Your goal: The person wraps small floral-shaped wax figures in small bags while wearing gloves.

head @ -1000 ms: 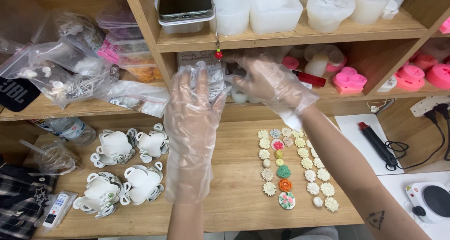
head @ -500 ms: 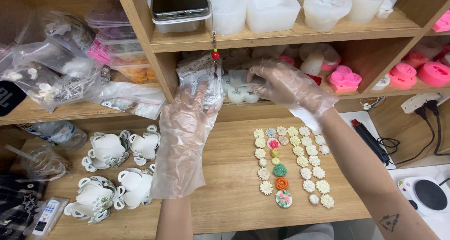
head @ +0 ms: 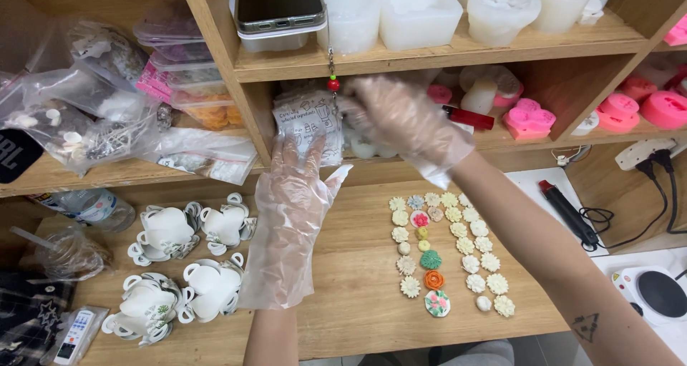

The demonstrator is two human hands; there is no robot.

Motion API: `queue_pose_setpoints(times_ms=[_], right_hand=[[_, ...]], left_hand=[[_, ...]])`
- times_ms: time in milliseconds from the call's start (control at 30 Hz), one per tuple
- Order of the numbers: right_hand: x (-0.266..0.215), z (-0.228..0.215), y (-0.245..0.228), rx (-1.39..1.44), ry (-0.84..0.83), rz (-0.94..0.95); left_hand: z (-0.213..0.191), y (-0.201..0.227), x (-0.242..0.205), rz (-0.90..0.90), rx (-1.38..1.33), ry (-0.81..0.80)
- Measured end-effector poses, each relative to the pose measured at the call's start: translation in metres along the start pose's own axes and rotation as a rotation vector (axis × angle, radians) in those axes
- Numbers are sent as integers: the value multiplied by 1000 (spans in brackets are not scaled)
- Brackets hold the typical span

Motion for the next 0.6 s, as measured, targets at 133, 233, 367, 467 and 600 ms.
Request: queue_pose_setpoints(times_ms=[133,233,367,467,600], right_hand=[[21,4,-44,130,218,-202],[16,-29,-70,181,-62,-101],[3,-24,-58,243,-254,-7],[-44,-25,-35,318,300,-231],[-169,-8,3,645,888,13]], left_hand=[[6,-1,-4,29,16,20],[10,-4,-7,30,2,49],[17,-5,-12,16,-5,22],[-2,6,-15,-18,-5,43],[-52,27,-47,-26,-105,363]])
Point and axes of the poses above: each hand's wrist, its own x-axis towards the middle knuckle, its own z-axis out of the palm, y = z × x, the point moved 4 cm from there along x, towards the middle knuckle, and after that the axes turned 11 degrees about z, right-handed, at the moved point
